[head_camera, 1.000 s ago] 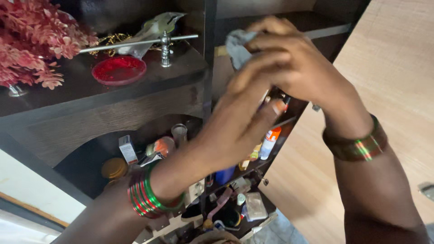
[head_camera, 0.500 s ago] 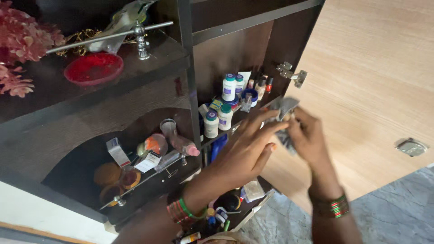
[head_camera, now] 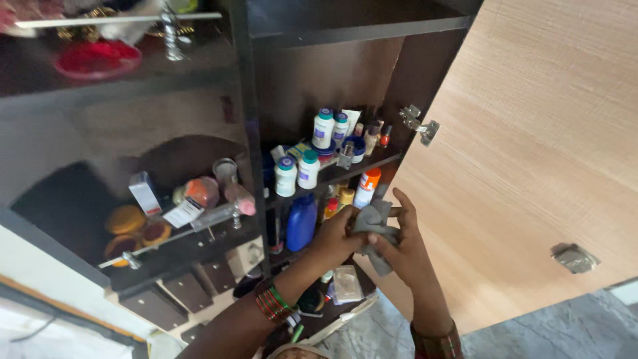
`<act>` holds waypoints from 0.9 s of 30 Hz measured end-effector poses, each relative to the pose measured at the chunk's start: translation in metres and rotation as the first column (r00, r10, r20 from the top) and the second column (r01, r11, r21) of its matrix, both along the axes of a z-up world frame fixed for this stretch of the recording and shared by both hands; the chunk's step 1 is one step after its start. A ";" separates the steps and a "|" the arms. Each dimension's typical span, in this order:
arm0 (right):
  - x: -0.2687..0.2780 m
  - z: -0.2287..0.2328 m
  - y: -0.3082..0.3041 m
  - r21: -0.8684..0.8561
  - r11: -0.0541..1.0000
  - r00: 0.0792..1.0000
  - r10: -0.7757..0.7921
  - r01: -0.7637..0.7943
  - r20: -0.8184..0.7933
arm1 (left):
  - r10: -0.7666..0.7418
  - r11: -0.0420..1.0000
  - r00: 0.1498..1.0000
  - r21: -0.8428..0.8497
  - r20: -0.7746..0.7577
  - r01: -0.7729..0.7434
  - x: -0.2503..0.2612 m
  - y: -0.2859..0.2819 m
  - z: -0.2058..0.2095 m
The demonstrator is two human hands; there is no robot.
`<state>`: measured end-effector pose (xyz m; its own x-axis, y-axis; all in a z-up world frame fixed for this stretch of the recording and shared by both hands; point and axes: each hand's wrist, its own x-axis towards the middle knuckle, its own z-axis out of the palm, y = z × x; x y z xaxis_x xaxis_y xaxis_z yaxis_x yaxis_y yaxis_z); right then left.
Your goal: The person wipes a stack of bangles with a cloth, then picks up a gold chain, untangles it, and places it back on the shelf. The person then wipes several small bottles with the cloth and returns them to the shelf.
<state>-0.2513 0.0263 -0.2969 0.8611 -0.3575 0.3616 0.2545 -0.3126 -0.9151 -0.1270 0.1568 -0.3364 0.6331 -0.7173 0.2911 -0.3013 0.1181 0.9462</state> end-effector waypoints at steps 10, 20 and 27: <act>-0.089 -0.025 -0.113 -0.397 0.833 0.922 -0.342 0.387 0.181 | -0.184 0.978 0.820 -0.187 -0.542 0.095 -0.052 -0.101 -0.038; -0.130 -0.049 -0.118 -0.197 0.934 0.954 -0.284 0.299 0.099 | -0.385 0.915 0.731 -0.338 -0.563 0.222 -0.129 -0.193 -0.068; -0.155 -0.046 -0.142 0.214 0.953 0.973 -0.227 0.214 0.039 | -0.610 0.792 0.567 -0.444 -0.553 0.419 -0.142 -0.215 -0.069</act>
